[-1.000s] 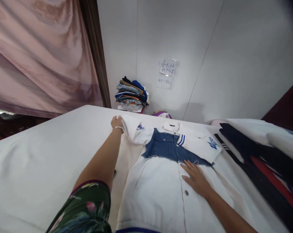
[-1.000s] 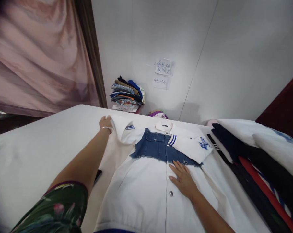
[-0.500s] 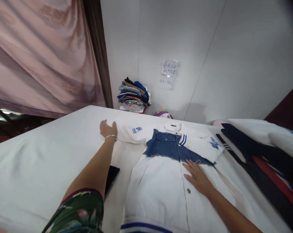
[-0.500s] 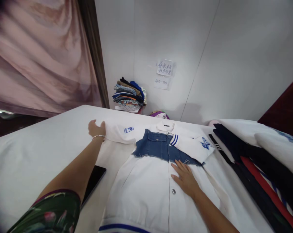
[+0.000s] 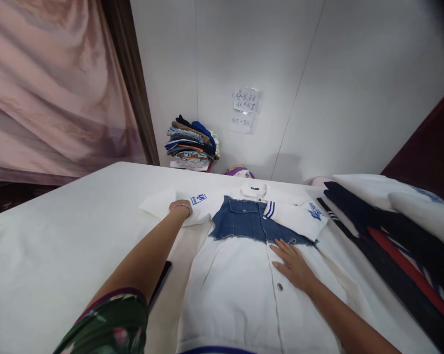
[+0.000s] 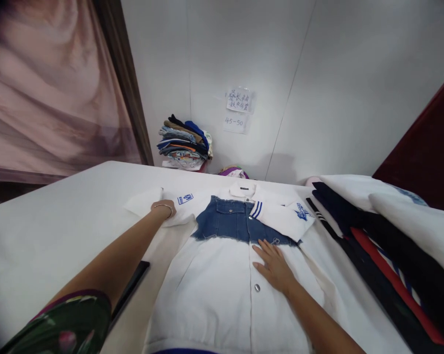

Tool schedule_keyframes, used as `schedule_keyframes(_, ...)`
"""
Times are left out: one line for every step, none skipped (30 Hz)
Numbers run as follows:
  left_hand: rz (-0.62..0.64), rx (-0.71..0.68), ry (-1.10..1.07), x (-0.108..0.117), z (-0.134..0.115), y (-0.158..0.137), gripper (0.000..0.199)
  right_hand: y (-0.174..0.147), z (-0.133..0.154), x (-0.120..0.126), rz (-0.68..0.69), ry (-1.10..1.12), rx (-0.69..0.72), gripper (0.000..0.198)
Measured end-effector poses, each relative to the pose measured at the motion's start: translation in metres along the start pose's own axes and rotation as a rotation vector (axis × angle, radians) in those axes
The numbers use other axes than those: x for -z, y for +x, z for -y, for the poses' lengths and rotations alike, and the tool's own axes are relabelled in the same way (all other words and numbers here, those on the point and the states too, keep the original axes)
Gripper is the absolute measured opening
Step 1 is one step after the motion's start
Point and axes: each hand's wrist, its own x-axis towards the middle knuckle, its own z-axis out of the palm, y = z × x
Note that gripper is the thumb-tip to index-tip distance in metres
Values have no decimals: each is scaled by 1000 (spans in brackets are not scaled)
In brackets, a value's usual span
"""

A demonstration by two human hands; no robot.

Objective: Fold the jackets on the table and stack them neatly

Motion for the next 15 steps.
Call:
schedule_keyframes(10, 16, 46, 2, 2, 2, 40, 0, 0, -1, 0, 0, -1, 62)
schedule_keyframes(21, 25, 94, 4, 5, 3, 40, 1, -1, -1, -3, 1, -2, 63)
schedule_keyframes(32, 27, 138, 4, 7, 3, 42, 1, -1, -1, -5, 3, 0, 63)
schedule_keyframes(43, 21, 171, 3, 9, 3, 45, 1, 0, -1, -6, 6, 1, 63)
schedule_keyframes(51, 16, 199, 2, 12, 3, 51, 1, 0, 0, -1, 10, 3, 63)
schedule_keyframes(59, 23, 222, 0, 14, 3, 56, 1, 1, 1, 7, 17, 5, 63)
schedule_keyframes(64, 41, 243, -3, 16, 4, 60, 2, 2, 2, 16, 25, 5, 64)
schedule_keyframes(68, 64, 259, -6, 18, 5, 61, 2, 3, 3, 24, 36, 4, 64)
schedule_keyframes(72, 83, 272, -8, 19, 7, 58, 2, 4, 5, 27, 47, 3, 65)
schedule_keyframes(77, 93, 278, -9, 19, 10, 52, 2, 5, 5, 24, 59, 3, 65)
schedule_keyframes(79, 93, 280, -9, 18, 14, 44, 2, 6, 6, 21, 69, 3, 65)
schedule_keyframes(75, 85, 278, -7, 16, 17, 37, 3, 6, 7, 17, 77, 2, 66)
schedule_keyframes(59, 76, 275, -5, 13, 21, 33, 3, 7, 7, 15, 86, 0, 66)
schedule_keyframes(30, 75, 272, -1, 11, 24, 33, 3, 7, 7, 15, 95, 0, 65)
schedule_keyframes(-6, 78, 270, 4, 8, 27, 34, 3, 7, 8, 16, 103, 0, 65)
